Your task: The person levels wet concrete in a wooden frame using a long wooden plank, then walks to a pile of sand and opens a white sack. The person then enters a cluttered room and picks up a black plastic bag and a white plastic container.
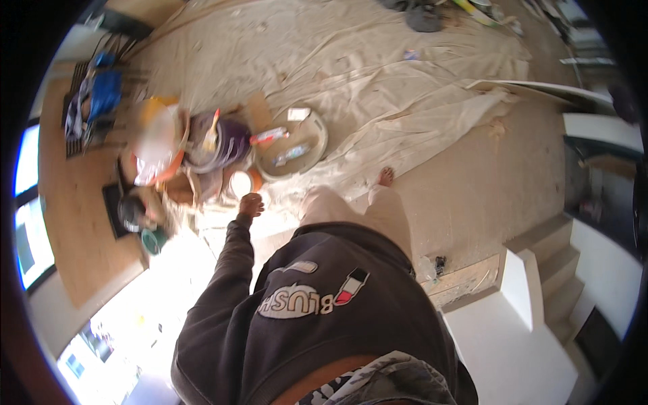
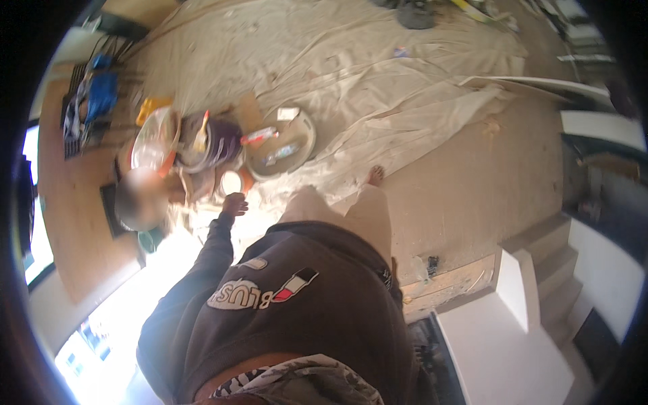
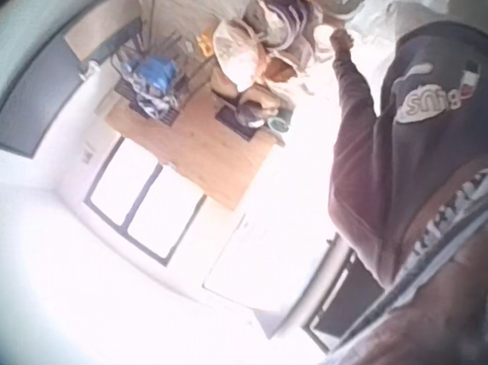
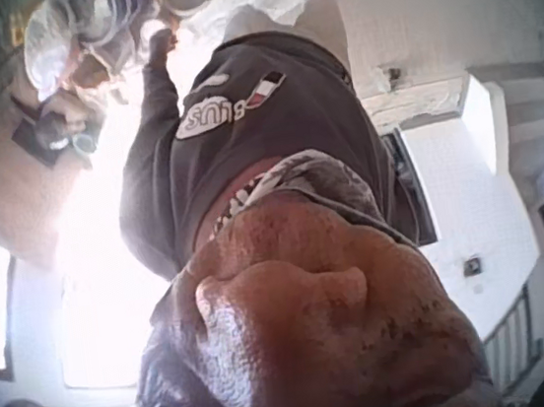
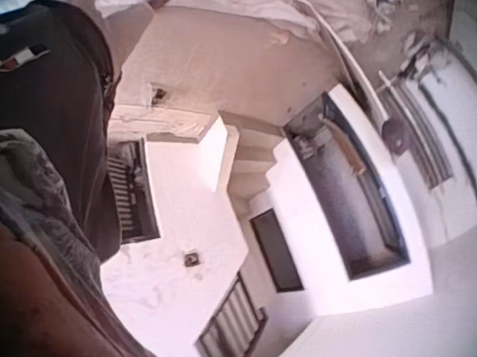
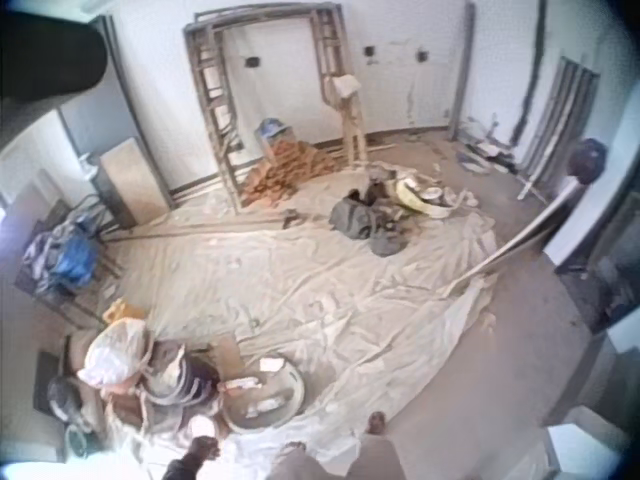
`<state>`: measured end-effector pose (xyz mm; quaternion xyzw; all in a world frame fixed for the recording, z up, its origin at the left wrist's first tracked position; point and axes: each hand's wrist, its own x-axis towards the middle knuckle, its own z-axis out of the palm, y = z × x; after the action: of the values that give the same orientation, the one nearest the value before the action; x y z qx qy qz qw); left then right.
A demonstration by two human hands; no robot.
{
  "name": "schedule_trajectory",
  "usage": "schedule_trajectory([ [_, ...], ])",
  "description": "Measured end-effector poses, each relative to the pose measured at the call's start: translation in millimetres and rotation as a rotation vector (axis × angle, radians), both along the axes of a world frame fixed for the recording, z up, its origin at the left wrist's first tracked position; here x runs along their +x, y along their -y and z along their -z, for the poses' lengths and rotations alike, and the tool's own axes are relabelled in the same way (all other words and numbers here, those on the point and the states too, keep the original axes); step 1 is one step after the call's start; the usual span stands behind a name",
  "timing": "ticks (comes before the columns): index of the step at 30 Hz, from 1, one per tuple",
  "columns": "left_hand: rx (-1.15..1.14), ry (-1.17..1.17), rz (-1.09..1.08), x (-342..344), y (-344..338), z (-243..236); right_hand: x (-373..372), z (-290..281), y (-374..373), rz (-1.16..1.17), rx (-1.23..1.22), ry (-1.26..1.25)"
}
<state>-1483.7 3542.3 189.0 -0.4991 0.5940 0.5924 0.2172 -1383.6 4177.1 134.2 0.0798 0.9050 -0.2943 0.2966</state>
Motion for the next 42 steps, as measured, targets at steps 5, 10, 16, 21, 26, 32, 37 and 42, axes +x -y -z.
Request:
schedule_trajectory([
  [5,0.158,0.143,-0.158,83,-136,-1,-166,-66,-88,0.558,-0.238,0.461],
  [10,-0.551,-0.599,0.91,108,-215,28,-337,-64,-172,0.406,-0.157,0.238],
  [16,0.404,-0.069,-0.529,23,-232,-8,-496,-66,-87,0.006,-0.052,0.081],
  [21,0.116,-0.035,-0.442,-60,-193,-29,-518,-83,48,-0.235,-0.217,0.192],
  [26,0.087,-0.054,-0.43,-113,-155,-41,-505,-91,85,-0.221,-0.094,0.406],
  [32,0.118,-0.041,-0.323,-141,-100,-18,-518,-88,63,-0.52,0.204,0.254],
  [37,0.078,-0.04,-0.311,-187,-81,-16,-535,-68,49,-0.333,0.187,0.293],
  [42,0.036,-0.054,-0.297,-258,-80,-22,-579,-44,50,-0.165,-0.028,0.287],
])
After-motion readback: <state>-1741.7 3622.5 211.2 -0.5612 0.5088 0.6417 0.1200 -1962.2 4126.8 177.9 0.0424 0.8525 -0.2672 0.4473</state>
